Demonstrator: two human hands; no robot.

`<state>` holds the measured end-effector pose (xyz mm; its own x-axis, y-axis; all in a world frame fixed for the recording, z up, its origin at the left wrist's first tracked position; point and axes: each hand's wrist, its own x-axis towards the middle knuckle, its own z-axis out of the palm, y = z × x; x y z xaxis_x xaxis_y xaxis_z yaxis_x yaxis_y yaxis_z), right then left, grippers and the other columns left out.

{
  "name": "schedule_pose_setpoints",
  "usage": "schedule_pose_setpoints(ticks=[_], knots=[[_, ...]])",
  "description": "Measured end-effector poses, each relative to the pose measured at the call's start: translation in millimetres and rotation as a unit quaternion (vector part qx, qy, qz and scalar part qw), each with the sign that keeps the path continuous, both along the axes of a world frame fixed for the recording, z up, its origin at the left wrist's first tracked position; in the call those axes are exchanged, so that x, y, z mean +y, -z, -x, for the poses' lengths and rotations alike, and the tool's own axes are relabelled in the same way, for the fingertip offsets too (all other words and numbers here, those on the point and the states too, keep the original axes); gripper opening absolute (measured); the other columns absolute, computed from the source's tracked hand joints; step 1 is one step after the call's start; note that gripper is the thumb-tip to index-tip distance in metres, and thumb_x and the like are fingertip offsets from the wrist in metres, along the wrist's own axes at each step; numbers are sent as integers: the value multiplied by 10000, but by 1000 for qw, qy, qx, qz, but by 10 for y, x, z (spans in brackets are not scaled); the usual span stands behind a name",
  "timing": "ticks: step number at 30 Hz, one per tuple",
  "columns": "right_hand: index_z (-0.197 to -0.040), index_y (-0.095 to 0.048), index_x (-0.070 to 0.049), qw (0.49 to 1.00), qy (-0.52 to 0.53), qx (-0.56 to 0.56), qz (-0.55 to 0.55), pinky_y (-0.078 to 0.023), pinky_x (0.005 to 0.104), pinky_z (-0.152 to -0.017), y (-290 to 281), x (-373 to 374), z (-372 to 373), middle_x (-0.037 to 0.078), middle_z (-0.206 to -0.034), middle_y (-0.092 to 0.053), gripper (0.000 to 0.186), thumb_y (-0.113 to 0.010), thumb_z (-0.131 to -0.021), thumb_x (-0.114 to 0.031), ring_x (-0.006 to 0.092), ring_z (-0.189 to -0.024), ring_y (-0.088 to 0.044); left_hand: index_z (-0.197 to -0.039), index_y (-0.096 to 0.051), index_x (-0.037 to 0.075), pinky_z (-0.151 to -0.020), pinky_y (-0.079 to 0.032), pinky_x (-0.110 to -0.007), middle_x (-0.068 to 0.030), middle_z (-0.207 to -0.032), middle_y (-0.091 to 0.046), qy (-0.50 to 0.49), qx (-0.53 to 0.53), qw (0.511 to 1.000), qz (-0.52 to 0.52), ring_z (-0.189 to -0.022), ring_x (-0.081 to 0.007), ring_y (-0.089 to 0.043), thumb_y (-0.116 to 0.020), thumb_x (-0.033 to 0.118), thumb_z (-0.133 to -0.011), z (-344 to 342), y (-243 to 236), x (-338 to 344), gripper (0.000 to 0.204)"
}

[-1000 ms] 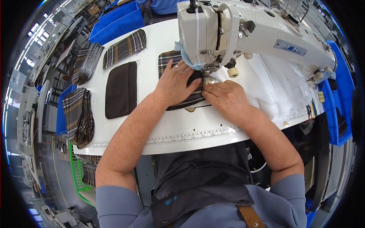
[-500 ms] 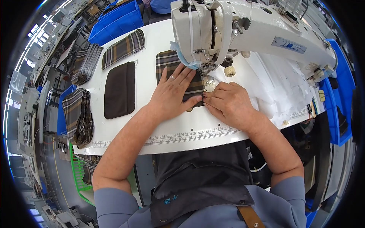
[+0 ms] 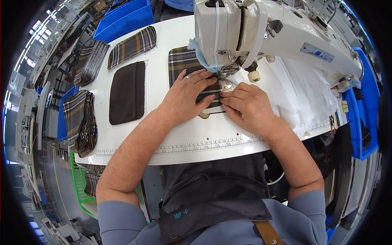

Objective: Sewing a plaid pouch using a sewing machine and trimming threads.

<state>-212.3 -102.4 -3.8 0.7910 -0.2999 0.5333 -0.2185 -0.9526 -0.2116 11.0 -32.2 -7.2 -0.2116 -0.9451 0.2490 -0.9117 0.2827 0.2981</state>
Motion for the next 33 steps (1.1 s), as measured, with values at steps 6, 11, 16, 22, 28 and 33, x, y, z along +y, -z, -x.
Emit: schedule_pose_setpoints(ticks=[6, 11, 16, 22, 28, 33], knots=[[-935, -757, -57, 1000, 30, 3, 4, -524, 368, -769, 17, -37, -41, 31, -994, -736, 152, -720, -823, -153, 226, -872, -655, -1359, -609, 102, -1217, -255, -521, -127, -1358, -599, -14, -31, 999, 16, -1361, -301, -486, -650, 338, -957, -94, 23, -150, 468], [-985, -754, -64, 999, 38, 16, -3, -513, 380, -797, -11, -28, -26, 36, -1062, -715, 186, -710, -837, -167, 229, -893, -656, -1174, -722, 59, -1131, -411, -452, -105, -1265, -671, 72, 40, 995, 61, -1257, -295, -581, -698, 181, -914, -108, 52, -86, 289], [-1024, -749, -75, 1000, 27, 14, -8, -497, 377, -776, 16, -75, -15, 31, -1057, -694, 212, -707, -845, -180, 233, -891, -651, -1051, -770, 30, -975, -558, -363, -75, -1182, -724, 98, 155, 983, 27, -1127, -270, -674, -728, 34, -858, -72, 45, -56, 198], [-1040, -745, -77, 997, 72, 24, -4, -498, 384, -754, 18, -48, -45, 28, -1047, -662, 220, -706, -857, -193, 247, -831, -634, -1063, -774, 47, -940, -575, -351, -64, -1175, -728, 108, 140, 984, 34, -1112, -247, -683, -723, 32, -861, -127, 53, -156, 209], [-1141, -699, -65, 993, 107, 55, 7, -501, 406, -773, -17, -18, -73, 76, -1073, -644, 319, -704, -875, -241, 277, -860, -637, -1061, -775, 51, -941, -563, -362, -64, -1169, -728, 108, 109, 987, 49, -1077, -256, -687, -710, 59, -879, -162, 35, -238, 194], [-1156, -685, -60, 991, 119, 51, 16, -503, 416, -796, -20, 0, -79, 101, -1092, -641, 342, -696, -885, -268, 292, -905, -635, -1076, -774, 63, -935, -553, -363, -66, -1167, -729, 104, 68, 990, 65, -1047, -260, -688, -709, 113, -890, -163, 31, -277, 203]])
